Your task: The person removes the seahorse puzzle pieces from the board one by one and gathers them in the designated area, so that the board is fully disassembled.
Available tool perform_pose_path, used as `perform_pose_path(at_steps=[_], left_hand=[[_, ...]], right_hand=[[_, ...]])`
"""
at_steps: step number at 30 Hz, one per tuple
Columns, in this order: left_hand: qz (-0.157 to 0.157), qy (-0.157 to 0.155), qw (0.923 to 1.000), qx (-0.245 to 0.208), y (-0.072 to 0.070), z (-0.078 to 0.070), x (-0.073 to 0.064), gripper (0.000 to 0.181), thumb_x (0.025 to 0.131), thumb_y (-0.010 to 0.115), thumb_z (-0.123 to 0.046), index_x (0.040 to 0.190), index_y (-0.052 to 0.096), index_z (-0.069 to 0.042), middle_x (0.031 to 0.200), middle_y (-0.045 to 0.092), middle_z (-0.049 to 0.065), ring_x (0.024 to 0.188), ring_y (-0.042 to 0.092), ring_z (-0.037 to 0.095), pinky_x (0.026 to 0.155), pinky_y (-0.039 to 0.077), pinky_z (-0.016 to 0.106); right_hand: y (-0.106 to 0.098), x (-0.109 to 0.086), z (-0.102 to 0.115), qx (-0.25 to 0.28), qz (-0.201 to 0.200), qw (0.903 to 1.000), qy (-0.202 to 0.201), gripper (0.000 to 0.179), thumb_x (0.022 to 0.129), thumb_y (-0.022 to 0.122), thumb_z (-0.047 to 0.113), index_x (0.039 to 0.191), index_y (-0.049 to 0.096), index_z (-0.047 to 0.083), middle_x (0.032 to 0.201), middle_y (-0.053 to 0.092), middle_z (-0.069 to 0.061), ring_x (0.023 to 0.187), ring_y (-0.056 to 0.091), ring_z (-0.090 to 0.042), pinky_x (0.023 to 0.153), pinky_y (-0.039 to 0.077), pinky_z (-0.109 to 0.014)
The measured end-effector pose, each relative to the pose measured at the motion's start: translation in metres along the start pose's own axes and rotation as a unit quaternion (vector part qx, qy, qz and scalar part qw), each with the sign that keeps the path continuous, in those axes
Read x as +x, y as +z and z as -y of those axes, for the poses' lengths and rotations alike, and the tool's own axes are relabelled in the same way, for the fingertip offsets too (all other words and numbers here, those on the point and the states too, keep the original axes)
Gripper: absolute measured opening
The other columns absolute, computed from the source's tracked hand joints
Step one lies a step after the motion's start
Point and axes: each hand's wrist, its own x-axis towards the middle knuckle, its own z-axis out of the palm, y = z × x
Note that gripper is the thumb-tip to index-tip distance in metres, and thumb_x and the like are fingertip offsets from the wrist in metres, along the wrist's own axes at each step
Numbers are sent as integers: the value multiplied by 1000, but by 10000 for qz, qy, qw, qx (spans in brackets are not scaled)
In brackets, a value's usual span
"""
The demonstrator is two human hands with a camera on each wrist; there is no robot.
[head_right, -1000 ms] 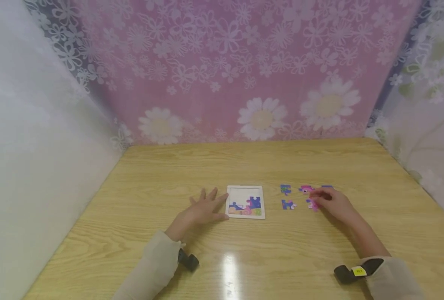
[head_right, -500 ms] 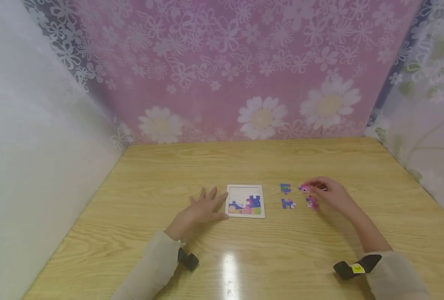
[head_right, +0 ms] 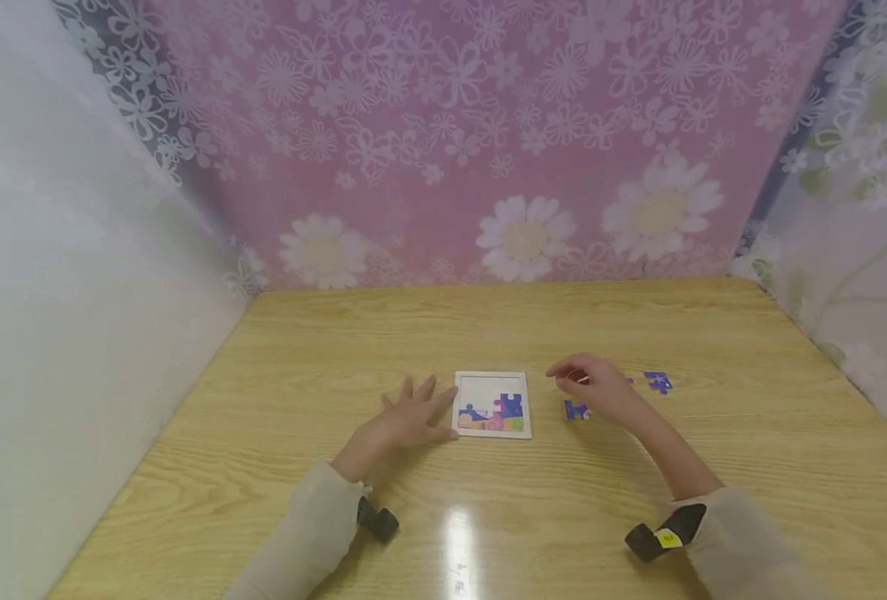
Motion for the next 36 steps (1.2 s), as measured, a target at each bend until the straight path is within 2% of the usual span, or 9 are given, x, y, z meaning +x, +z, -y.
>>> perform_pose_path(at_steps=[9, 15, 19, 26, 31, 36], left_hand=[[-7, -20, 10000, 5, 0, 0, 0, 74, 85, 53, -55, 147, 23, -26, 151, 8, 15, 131, -2, 48, 90, 4, 73], [-11, -20, 10000, 42, 0, -1, 0, 74, 85, 53, -55, 147, 23, -27, 151, 8, 14, 131, -2, 49, 90, 5, 73], [-32, -24, 10000, 84, 0, -1, -1, 74, 85, 53, -56, 147, 24, -27, 151, 9, 14, 131, -1, 49, 90, 6, 73], [-61, -18, 9999, 159, 0, 0, 0, 75, 84, 51, -58, 147, 23, -28, 151, 9, 14, 131, -1, 49, 90, 7, 73], [-63, -35, 9999, 136, 0, 0, 1, 75, 84, 52, -57, 147, 23, -28, 151, 9, 14, 131, -1, 49, 90, 6, 73], [-51, -40, 9999, 128, 0, 0, 0, 75, 84, 52, -57, 147, 24, -27, 151, 9, 14, 131, -1, 49, 90, 6, 73]], right_hand=[[31, 20, 14, 30, 162, 9989, -429, 16, 91, 57, 5, 104, 63, -2, 99, 60, -12, 85, 55, -21, 74, 47, -34], [47, 29, 11, 54, 410, 9986, -338, 15, 87, 58, -1, 101, 63, -1, 95, 58, -11, 83, 55, -24, 65, 48, -32], [55, 33, 10, -151, 466, 9984, -292, 17, 84, 60, -4, 100, 64, -1, 93, 57, -11, 78, 54, -23, 62, 46, -32], [62, 35, 14, -681, 619, 9958, -17, 25, 82, 63, -3, 106, 64, -1, 92, 50, -9, 71, 45, -17, 58, 41, -29], [63, 35, 16, -618, 638, 9960, 0, 26, 82, 62, -5, 108, 63, -2, 94, 50, -11, 72, 44, -18, 58, 40, -30], [63, 36, 14, -579, 580, 9964, -210, 25, 80, 63, -7, 104, 61, -1, 96, 53, -11, 76, 45, -19, 62, 41, -31]])
